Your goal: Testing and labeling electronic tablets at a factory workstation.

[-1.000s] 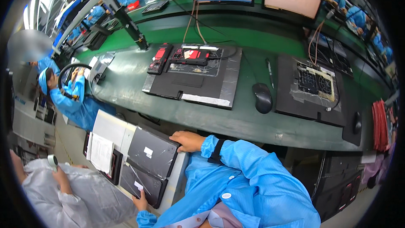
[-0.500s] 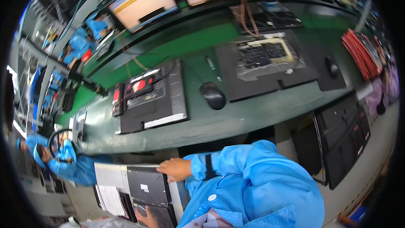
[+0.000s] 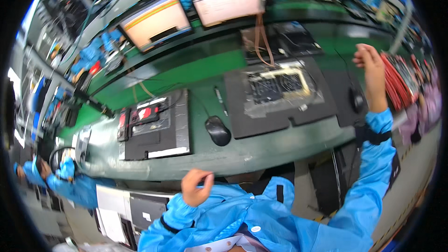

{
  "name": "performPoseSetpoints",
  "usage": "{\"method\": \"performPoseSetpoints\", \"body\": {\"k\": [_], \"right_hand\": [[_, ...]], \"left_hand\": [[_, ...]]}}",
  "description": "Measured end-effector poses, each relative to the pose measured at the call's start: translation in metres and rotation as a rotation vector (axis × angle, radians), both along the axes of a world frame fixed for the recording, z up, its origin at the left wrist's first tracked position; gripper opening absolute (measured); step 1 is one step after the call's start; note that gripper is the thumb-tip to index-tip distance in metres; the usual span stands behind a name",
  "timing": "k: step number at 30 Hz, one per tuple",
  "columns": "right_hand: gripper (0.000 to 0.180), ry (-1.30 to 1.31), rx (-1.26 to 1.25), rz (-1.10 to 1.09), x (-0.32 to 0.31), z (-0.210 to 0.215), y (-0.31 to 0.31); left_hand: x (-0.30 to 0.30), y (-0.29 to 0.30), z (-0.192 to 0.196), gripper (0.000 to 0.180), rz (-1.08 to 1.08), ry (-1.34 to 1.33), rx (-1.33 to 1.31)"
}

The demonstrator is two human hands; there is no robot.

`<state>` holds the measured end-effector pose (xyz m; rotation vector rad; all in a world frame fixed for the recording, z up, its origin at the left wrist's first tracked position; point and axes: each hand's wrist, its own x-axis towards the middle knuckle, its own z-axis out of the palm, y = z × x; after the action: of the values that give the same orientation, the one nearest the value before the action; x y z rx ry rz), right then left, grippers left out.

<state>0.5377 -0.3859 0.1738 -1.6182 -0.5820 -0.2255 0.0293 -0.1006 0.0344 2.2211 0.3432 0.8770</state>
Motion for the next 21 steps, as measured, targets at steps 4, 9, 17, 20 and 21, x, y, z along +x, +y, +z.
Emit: {"method": "performPoseSetpoints", "body": {"k": [4, 9, 17, 20, 21], "right_hand": [[0.033, 0.063, -0.447, -0.173, 0.211, -0.041, -0.015], [0.102, 0.347, -0.856, -0.061, 0.263, -0.056, 0.054], [0.130, 0.688, -1.292, 0.253, 0.262, -0.068, 0.149], [0.131, 0.677, -1.261, 0.249, 0.240, -0.077, 0.182], [0.132, 0.666, -1.266, 0.235, 0.236, -0.083, 0.192]], "left_hand": [[0.052, -0.012, -0.016, 0.014, -0.098, -0.027, 0.108], [0.068, -0.011, -0.021, 0.015, -0.121, 0.021, 0.175], [0.073, -0.011, -0.021, 0.015, -0.142, 0.049, 0.208], [0.073, -0.013, -0.022, 0.016, -0.129, 0.062, 0.181], [0.072, -0.013, -0.024, 0.016, -0.132, 0.072, 0.188]]}}
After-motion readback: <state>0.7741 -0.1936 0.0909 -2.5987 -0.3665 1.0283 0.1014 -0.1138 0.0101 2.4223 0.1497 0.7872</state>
